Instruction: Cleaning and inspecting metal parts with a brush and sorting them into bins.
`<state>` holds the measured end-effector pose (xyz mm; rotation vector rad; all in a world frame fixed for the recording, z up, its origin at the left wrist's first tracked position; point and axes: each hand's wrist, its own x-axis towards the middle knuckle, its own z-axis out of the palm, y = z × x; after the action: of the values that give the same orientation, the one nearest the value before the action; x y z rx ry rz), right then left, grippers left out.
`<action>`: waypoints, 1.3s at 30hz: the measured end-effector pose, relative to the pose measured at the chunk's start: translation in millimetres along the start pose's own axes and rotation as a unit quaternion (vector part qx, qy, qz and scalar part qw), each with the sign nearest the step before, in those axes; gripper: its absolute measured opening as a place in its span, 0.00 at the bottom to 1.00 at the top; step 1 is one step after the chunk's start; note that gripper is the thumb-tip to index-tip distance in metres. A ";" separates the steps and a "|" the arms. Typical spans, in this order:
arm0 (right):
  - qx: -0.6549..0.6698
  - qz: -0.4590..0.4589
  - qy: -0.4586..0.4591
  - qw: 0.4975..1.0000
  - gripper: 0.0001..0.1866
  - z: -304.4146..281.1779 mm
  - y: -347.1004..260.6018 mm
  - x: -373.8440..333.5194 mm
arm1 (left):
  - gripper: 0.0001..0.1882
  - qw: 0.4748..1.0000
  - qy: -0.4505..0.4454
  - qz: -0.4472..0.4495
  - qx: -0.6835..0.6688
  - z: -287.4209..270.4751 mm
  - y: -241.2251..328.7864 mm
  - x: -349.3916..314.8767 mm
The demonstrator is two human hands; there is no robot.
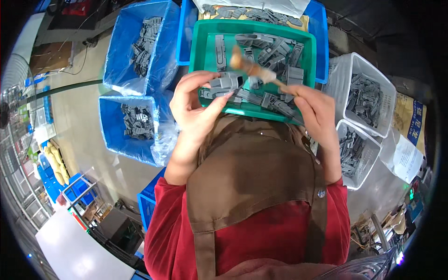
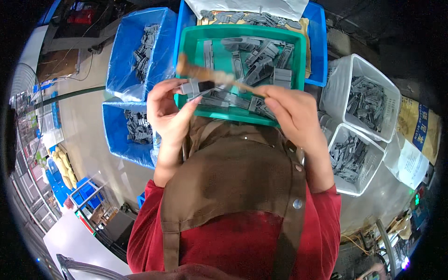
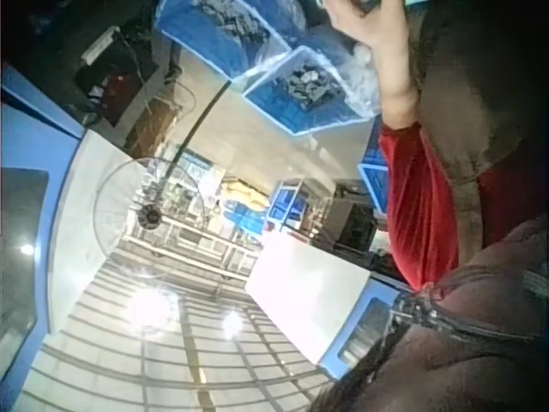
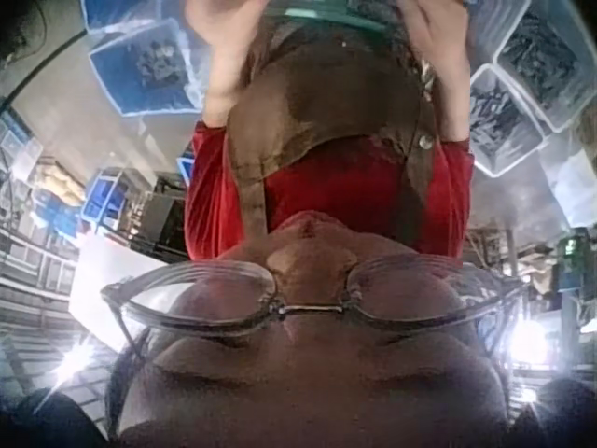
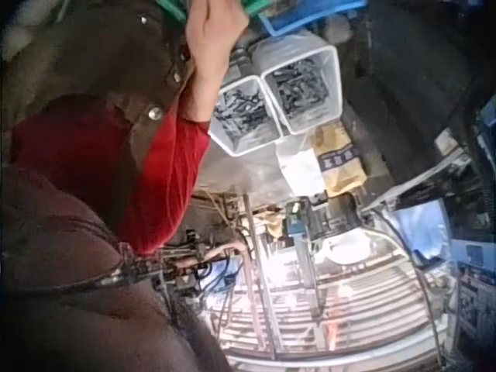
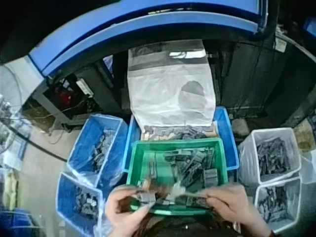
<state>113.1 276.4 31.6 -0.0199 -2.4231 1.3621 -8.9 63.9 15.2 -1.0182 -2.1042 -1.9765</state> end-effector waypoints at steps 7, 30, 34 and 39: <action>-0.144 -0.080 -0.053 0.985 0.07 -4.3 -4.1 5.1 | 0.26 0.993 0.022 -0.017 -0.114 -7.6 1.7 1.3; -0.124 -0.050 -0.041 0.990 0.06 -4.0 -12.5 2.0 | 0.27 0.997 0.077 -0.006 -0.028 -17.9 1.9 10.0; -0.132 -0.032 -0.047 0.990 0.07 2.2 -15.2 10.8 | 0.28 0.998 0.054 0.005 -0.014 -20.9 -1.2 7.0; -0.127 -0.031 -0.083 0.988 0.07 1.7 -4.2 -2.2 | 0.26 0.997 0.079 0.011 0.006 -27.1 -4.5 4.1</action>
<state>115.3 272.4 33.6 0.1089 -2.6982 1.0575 -24.5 41.0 17.8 -0.8490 -2.0103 -1.9612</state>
